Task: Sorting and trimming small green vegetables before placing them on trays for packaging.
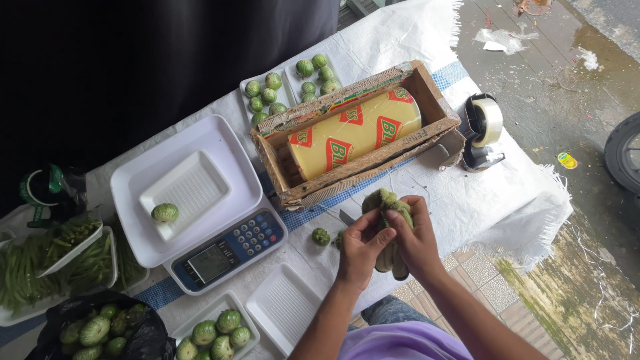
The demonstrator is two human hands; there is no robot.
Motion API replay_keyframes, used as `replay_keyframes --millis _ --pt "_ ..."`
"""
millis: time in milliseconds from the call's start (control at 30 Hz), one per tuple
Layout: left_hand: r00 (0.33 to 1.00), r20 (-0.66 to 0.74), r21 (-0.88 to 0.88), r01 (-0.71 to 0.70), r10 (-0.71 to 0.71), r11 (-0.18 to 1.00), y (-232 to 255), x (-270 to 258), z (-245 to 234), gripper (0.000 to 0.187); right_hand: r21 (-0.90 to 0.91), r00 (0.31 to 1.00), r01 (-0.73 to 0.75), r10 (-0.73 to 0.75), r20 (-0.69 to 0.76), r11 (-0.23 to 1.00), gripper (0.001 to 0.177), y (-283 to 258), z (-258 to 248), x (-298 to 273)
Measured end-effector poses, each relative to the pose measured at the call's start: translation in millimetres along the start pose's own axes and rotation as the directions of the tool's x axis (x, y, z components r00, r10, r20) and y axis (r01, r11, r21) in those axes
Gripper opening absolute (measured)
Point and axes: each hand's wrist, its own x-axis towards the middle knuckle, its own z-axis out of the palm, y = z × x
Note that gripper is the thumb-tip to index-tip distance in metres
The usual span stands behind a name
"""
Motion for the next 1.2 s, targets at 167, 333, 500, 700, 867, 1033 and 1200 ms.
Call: replay_keyframes --millis 167,333,500,700,867,1033,1200 --pt "0.996 0.09 -0.018 0.003 -0.001 1.0 -10.9 1.7 -13.8 0.059 0.069 0.999 0.023 -0.021 -0.035 0.997 0.026 0.9 -5.0 18.8" --pt "0.998 0.055 -0.025 0.02 -0.019 0.999 -14.9 4.6 -17.4 0.058 0.144 0.999 -0.045 0.043 0.019 0.989 0.028 -23.7 -1.0 10.3" --pt "0.973 0.016 0.316 -0.223 0.23 0.922 3.2 3.8 -17.0 0.038 -0.057 0.993 0.015 -0.008 0.118 0.998 0.029 -21.8 -2.5 5.7" --pt "0.863 0.134 0.523 -0.479 0.487 0.705 8.6 -7.2 -12.5 0.041 -0.148 0.993 -0.015 0.032 0.111 0.989 0.024 -18.8 -7.8 26.0" --pt "0.75 0.315 0.495 -0.653 0.581 0.573 15.0 -8.4 -16.8 0.033 -0.242 0.966 -0.182 0.219 0.137 0.953 0.027 -31.2 -11.9 33.9" --pt "0.796 0.21 0.375 -0.602 0.568 0.705 18.3 -15.4 1.5 0.03 -0.203 0.953 -0.228 0.261 0.156 0.952 0.026 -27.5 -15.9 46.3" --pt "0.742 0.11 0.367 -0.648 0.661 0.667 15.3 -3.8 5.6 0.031 -0.064 0.934 -0.265 0.272 0.23 0.962 0.029 -39.1 -9.9 36.2"
